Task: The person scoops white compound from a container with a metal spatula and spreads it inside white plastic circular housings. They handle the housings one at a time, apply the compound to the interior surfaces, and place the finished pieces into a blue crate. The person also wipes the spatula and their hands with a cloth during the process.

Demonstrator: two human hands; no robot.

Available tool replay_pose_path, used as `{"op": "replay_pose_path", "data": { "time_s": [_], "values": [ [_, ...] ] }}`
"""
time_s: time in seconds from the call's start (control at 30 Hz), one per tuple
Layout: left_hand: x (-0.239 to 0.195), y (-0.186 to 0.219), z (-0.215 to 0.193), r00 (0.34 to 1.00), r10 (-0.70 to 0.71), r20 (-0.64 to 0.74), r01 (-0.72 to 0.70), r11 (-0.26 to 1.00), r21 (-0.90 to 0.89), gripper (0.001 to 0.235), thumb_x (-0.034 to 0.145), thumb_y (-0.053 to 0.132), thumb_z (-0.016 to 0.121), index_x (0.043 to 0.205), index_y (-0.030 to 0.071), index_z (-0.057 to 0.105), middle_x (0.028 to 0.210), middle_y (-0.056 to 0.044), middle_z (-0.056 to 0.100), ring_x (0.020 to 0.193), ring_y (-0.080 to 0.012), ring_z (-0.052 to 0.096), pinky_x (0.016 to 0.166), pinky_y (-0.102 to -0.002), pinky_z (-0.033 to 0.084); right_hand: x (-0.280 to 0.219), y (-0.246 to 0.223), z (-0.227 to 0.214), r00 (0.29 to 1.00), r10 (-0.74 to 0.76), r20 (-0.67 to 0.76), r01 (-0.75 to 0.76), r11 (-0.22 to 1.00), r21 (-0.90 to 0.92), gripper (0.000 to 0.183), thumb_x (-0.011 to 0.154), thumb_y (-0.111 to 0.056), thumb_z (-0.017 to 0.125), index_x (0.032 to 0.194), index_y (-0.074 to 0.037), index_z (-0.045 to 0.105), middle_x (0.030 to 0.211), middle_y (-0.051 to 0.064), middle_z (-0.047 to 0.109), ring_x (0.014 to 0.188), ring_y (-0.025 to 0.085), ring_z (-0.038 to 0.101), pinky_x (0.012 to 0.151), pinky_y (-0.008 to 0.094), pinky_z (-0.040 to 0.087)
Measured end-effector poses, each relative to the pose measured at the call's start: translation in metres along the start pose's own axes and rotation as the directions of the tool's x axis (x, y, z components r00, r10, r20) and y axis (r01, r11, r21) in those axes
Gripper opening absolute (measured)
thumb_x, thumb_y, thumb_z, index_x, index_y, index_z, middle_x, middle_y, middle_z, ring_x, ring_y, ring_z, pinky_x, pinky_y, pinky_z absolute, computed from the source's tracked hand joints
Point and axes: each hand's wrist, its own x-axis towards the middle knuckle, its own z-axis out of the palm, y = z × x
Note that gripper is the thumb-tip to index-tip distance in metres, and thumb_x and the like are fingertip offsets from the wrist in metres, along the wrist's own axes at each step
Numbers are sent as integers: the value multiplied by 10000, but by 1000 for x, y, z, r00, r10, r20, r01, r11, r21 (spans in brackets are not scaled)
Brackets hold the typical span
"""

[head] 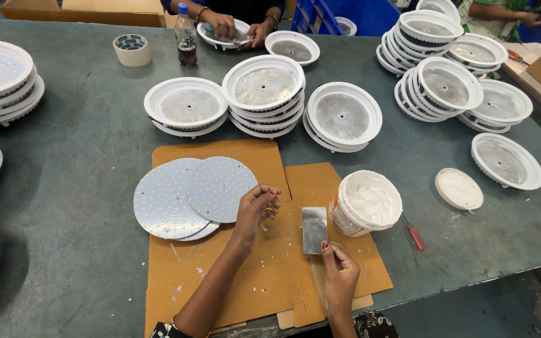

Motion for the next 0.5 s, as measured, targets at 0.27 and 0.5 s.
{"op": "replay_pose_path", "data": {
  "time_s": [0.27,0.5],
  "values": [
    [-2,1,1,1000,5,1,-5,1000,16,146,963,187,587,979,62,661,760,-15,634,701,-94,586,646,-261,466,0,-3,1,1000,30,6,-30,1000,7,272,955,-149,690,993,114,750,980,86,724,904,114,605,854,271,488],
    [-1,1,1,1000,8,6,-8,1000,21,149,965,186,584,988,64,667,764,-12,632,699,-91,579,645,-256,469,1,-2,0,1000,20,7,-20,1000,0,276,957,-150,695,1000,117,752,974,88,723,899,111,596,847,273,486]
  ]
}}
